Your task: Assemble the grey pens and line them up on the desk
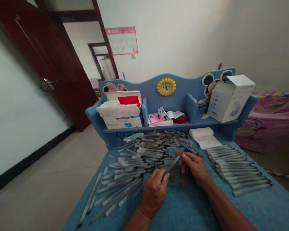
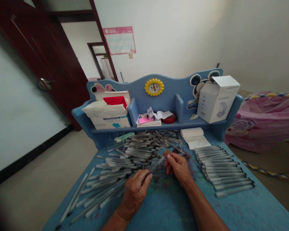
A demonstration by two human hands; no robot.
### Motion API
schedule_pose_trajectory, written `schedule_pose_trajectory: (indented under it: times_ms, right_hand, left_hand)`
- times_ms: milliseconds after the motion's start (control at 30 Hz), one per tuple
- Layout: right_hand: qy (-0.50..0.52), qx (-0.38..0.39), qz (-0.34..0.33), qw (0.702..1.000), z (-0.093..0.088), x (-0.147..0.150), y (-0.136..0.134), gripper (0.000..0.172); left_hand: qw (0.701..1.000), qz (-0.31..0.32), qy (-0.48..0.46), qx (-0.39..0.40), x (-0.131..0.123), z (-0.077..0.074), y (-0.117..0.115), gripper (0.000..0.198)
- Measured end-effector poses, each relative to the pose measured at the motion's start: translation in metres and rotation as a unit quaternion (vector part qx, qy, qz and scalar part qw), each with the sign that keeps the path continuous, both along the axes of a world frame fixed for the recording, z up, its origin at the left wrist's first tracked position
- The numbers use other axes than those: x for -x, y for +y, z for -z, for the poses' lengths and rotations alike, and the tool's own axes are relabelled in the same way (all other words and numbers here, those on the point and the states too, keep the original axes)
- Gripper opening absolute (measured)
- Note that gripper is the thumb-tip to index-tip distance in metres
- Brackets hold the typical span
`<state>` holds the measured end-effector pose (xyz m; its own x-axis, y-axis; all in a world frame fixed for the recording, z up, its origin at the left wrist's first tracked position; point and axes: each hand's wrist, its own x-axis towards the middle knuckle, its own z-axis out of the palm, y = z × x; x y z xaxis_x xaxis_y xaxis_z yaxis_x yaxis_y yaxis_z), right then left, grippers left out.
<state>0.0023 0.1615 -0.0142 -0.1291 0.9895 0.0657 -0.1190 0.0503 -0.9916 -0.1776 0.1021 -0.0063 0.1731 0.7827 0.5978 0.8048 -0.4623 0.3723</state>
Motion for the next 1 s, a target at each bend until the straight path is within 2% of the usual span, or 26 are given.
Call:
schedule_pose_trajectory:
  times_ms: [133,267,467,567,733,867,1000]
  right_hand:
    - [-0.011,0.001,-0.017,1.000,-0.003,0.000,-0.002,0.037]
    - [-0.030,0.009,-0.035,0.999,-0.006,-0.002,-0.003,0.037]
    - [-0.020,0.012,-0.029,0.999,-0.004,-0.007,-0.002,0.034]
    - [-0.002,0.025,0.015,1.000,-0.002,-0.013,0.002,0.033]
    - [0.044,0.043,0.113,0.992,0.003,-0.023,0.009,0.031]
    - [0.068,0.047,0.181,0.980,0.005,-0.027,0.013,0.029]
    - [0.073,0.054,0.211,0.973,0.006,-0.027,0.013,0.025]
  left_hand:
    - [0.999,0.023,-0.020,0.037,-0.001,-0.004,-0.002,0.021]
    - [0.992,0.020,-0.084,0.093,0.001,-0.012,-0.003,0.015]
    - [0.944,-0.020,-0.251,0.211,0.007,-0.022,0.002,0.014]
    - [0.931,-0.028,-0.286,0.227,0.013,-0.022,0.005,0.016]
    - [0.930,-0.053,-0.291,0.220,0.032,-0.024,0.013,0.016]
    - [0.916,-0.075,-0.337,0.204,0.046,-0.026,0.019,0.018]
    - [0.898,-0.093,-0.384,0.192,0.051,-0.025,0.021,0.022]
